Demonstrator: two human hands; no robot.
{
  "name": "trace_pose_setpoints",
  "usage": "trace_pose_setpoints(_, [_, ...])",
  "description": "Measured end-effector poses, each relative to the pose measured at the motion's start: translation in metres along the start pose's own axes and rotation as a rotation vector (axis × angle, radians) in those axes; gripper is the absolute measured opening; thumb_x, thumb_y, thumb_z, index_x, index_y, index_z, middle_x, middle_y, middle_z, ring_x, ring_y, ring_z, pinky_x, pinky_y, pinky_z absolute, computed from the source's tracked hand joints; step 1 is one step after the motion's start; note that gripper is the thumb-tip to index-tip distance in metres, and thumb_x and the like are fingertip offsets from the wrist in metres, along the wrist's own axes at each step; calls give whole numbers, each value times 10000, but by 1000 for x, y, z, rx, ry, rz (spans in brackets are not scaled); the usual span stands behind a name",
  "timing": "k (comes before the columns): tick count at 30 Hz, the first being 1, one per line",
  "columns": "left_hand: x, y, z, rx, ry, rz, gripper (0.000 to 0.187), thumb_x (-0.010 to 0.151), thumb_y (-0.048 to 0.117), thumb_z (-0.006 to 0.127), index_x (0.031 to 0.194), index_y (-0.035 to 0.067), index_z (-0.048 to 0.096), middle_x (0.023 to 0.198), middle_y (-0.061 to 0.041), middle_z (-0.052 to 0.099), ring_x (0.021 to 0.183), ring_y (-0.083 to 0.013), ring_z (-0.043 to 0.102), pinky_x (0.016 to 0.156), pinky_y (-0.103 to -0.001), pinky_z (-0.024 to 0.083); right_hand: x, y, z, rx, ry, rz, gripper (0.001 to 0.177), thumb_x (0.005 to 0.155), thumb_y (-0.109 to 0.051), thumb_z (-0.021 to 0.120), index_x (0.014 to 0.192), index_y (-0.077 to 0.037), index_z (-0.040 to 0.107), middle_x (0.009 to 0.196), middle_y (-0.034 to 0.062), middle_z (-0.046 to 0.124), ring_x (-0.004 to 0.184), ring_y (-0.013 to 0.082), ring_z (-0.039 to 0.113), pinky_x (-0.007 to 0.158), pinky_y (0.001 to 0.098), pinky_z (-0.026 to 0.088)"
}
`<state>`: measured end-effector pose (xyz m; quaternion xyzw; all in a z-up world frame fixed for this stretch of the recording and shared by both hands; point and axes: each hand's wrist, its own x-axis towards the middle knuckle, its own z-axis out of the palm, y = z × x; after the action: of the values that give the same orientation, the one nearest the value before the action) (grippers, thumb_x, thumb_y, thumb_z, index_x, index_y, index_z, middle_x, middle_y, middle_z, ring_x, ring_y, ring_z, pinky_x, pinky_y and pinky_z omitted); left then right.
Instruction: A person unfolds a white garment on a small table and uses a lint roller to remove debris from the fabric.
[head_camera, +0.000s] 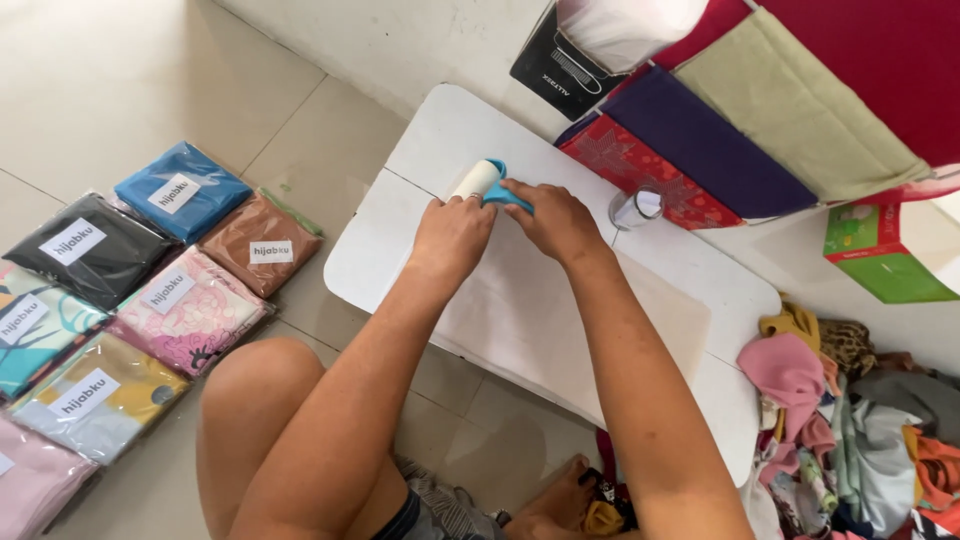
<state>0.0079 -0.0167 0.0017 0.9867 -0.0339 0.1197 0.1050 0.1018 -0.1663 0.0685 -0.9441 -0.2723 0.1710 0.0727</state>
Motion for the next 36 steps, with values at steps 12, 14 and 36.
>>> trace_pose_setpoints(12, [8, 19, -3, -256, -260, -17, 513, 831, -61, 651, 1304, 74, 506, 1360, -164, 508, 1205, -369, 602, 877, -487, 577, -66, 66, -2, 159, -37, 2, 450, 1041, -304, 575, 1488, -341, 541, 1057, 193, 694, 1006, 408, 684, 874, 501, 540])
trace_pose_setpoints(14, [9, 24, 5, -276, -305, -1, 550, 813, -73, 667, 1322, 69, 514, 1394, -173, 498, 1239, -381, 590, 906, -505, 577, -83, 89, 1, 168, -29, 24, 450, 1044, -302, 575, 1490, -348, 542, 1052, 186, 693, 1006, 396, 679, 878, 493, 535])
trace_pose_setpoints(36, [13, 37, 91, -35, -607, -56, 480, 860, 198, 687, 1336, 134, 678, 1463, -169, 537, 1351, -343, 528, 982, -562, 525, -299, 322, 6, -159, -132, 667, 452, 1000, -551, 518, 1450, -514, 540, 1210, 75, 741, 1141, 364, 699, 1003, 517, 550])
